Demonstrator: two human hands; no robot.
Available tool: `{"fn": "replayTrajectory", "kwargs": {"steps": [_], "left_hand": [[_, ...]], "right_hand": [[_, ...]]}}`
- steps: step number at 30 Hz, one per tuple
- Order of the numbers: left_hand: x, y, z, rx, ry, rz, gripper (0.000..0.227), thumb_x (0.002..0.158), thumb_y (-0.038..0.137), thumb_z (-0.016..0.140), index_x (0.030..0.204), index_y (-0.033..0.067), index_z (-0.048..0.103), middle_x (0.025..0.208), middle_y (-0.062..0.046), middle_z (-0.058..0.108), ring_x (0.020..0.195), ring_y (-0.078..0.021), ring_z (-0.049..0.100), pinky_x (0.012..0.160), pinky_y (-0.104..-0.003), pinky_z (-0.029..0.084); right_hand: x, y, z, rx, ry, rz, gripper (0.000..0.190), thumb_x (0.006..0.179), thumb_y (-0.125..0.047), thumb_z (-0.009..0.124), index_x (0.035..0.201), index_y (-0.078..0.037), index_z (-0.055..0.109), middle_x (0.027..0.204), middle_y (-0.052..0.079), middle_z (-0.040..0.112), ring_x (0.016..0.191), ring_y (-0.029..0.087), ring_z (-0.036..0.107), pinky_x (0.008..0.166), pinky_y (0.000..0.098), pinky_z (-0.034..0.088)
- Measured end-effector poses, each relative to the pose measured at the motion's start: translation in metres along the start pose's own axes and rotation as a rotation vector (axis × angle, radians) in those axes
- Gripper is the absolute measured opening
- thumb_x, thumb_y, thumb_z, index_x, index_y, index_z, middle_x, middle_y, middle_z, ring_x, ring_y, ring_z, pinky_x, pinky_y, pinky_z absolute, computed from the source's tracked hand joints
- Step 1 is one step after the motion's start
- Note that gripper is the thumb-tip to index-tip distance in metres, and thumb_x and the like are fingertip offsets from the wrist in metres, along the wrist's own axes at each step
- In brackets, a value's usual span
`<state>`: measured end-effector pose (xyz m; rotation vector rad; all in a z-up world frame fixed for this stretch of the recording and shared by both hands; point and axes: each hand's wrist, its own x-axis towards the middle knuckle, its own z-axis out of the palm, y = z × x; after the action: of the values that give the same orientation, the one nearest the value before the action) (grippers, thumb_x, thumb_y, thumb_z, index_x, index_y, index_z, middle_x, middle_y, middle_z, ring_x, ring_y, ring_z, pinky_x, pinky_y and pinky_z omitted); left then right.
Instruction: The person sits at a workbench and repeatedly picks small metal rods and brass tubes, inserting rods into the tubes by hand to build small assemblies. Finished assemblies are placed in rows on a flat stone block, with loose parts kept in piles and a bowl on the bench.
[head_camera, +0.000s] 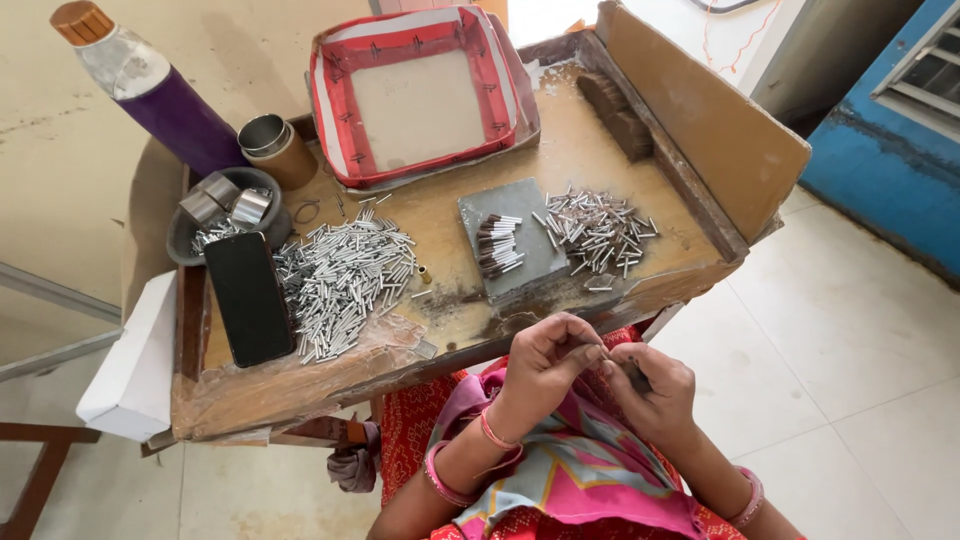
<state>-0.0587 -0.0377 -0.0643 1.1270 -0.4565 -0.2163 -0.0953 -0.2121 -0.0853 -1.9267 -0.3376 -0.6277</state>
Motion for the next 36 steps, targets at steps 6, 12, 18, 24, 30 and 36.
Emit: {"fn": "replayTrajectory", "kwargs": {"steps": [6, 12, 18, 24, 30, 36], "left_hand": [[-0.003, 0.01, 0.007, 0.081, 0.021, 0.025, 0.007, 0.101, -0.009, 0.059, 0.104, -0.0024, 0.061, 0.091, -0.008, 0.072, 0.083, -0.0121, 0.071, 0.076, -0.025, 0.057], [-0.002, 0.011, 0.006, 0.061, -0.017, 0.059, 0.013, 0.1, -0.009, 0.062, 0.11, -0.0027, 0.058, 0.099, -0.005, 0.067, 0.092, -0.0095, 0.066, 0.085, -0.024, 0.055], [-0.001, -0.004, -0.009, -0.151, -0.178, -0.052, 0.007, 0.101, -0.001, 0.066, 0.107, -0.0026, 0.064, 0.097, -0.005, 0.069, 0.092, -0.0108, 0.068, 0.085, -0.025, 0.055], [0.003, 0.005, -0.015, -0.376, -0.087, -0.081, 0.008, 0.101, 0.007, 0.069, 0.099, -0.0008, 0.068, 0.085, -0.006, 0.069, 0.073, -0.0118, 0.064, 0.07, -0.026, 0.053], [0.003, -0.001, -0.008, 0.016, -0.041, 0.108, 0.005, 0.096, 0.001, 0.072, 0.094, -0.0026, 0.069, 0.104, -0.006, 0.067, 0.095, -0.0093, 0.062, 0.086, -0.024, 0.053], [0.002, -0.011, -0.012, -0.008, -0.07, 0.079, 0.004, 0.093, 0.0, 0.074, 0.095, -0.0028, 0.07, 0.104, -0.004, 0.064, 0.094, -0.0087, 0.062, 0.085, -0.023, 0.052]], "right_hand": [[-0.007, 0.004, -0.001, -0.004, 0.01, -0.024, 0.011, 0.085, -0.002, 0.073, 0.094, -0.005, 0.067, 0.059, -0.002, 0.051, 0.049, 0.004, 0.044, 0.047, 0.0233, 0.036], [-0.002, -0.005, -0.001, 0.021, 0.007, -0.036, 0.009, 0.091, -0.001, 0.07, 0.1, -0.003, 0.067, 0.064, 0.0, 0.057, 0.053, 0.006, 0.05, 0.05, 0.0238, 0.04], [0.001, -0.003, -0.004, 0.084, -0.041, -0.266, 0.01, 0.095, -0.002, 0.066, 0.104, 0.0, 0.065, 0.075, 0.006, 0.067, 0.064, 0.013, 0.068, 0.057, 0.0269, 0.052], [-0.004, 0.007, -0.006, 0.046, -0.206, -0.302, 0.009, 0.085, -0.001, 0.068, 0.093, -0.001, 0.066, 0.069, 0.007, 0.063, 0.053, 0.018, 0.062, 0.051, 0.029, 0.048], [-0.005, 0.003, -0.001, 0.032, -0.062, -0.052, 0.016, 0.087, -0.005, 0.072, 0.101, 0.001, 0.068, 0.064, 0.005, 0.063, 0.051, 0.011, 0.059, 0.049, 0.0264, 0.046], [-0.007, 0.002, -0.001, 0.046, -0.038, -0.072, 0.01, 0.09, -0.005, 0.069, 0.098, 0.001, 0.069, 0.066, 0.004, 0.065, 0.054, 0.011, 0.061, 0.051, 0.0257, 0.047]]}}
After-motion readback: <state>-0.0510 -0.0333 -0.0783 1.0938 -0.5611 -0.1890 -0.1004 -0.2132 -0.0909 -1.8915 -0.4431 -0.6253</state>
